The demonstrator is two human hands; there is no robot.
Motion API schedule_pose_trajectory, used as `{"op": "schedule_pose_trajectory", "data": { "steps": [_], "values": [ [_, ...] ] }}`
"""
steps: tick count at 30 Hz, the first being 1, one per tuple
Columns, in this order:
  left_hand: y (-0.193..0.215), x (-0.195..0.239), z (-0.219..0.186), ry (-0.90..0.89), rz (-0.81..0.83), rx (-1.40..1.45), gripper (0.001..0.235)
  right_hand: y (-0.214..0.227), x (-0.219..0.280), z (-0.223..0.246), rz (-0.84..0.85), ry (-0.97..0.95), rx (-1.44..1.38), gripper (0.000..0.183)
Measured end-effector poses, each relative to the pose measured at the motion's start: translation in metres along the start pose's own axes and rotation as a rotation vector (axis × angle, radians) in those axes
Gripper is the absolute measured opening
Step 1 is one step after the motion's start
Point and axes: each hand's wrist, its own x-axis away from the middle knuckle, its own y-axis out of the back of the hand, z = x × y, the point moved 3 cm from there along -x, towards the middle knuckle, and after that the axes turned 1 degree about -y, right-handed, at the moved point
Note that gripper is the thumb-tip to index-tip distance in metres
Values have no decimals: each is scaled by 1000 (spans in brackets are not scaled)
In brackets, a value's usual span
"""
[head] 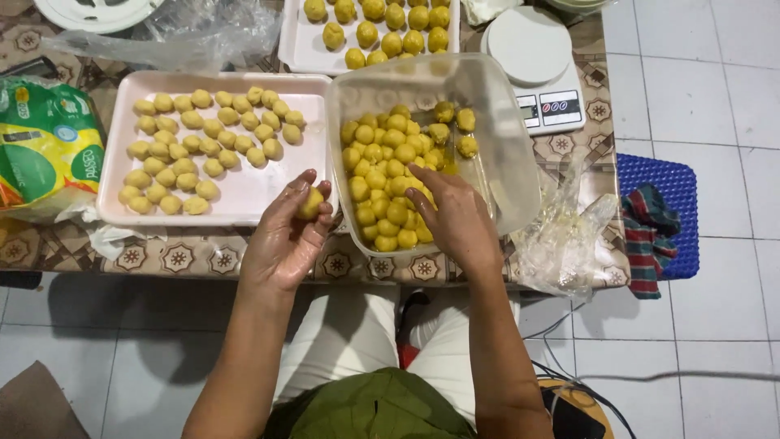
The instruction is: The person sits at a table and shapes small yellow dough balls by hand. They roll the dough between their palms to form smooth spheres and place them into a clear plastic container filled with liquid. Additional dough balls are visible on a white tray nearby.
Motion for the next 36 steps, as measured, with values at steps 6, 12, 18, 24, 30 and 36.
{"op": "schedule_pose_trajectory", "data": {
  "steps": [6, 12, 18, 24, 30, 36],
  "values": [
    [-58, 23, -15, -87, 172, 42, 59, 2, 2, 4, -34, 42, 35, 38],
    [-51, 20, -16, -148, 137, -17, 58, 4, 2, 7, -30, 15, 17, 37],
    [-9, 2, -9, -176, -53, -192, 42, 0, 2, 1, -49, 50, 8, 37],
    [-35, 13, -12, -106, 31, 4, 49, 2, 3, 1, -66, 33, 10, 37],
    [-41, 14, -15, -134, 23, -85, 48, 2, 3, 2, -52, 11, 7, 37],
    [-13, -7, -16, -156, -44, -176, 38, 1, 3, 3, -54, -14, 1, 36]
  ]
}}
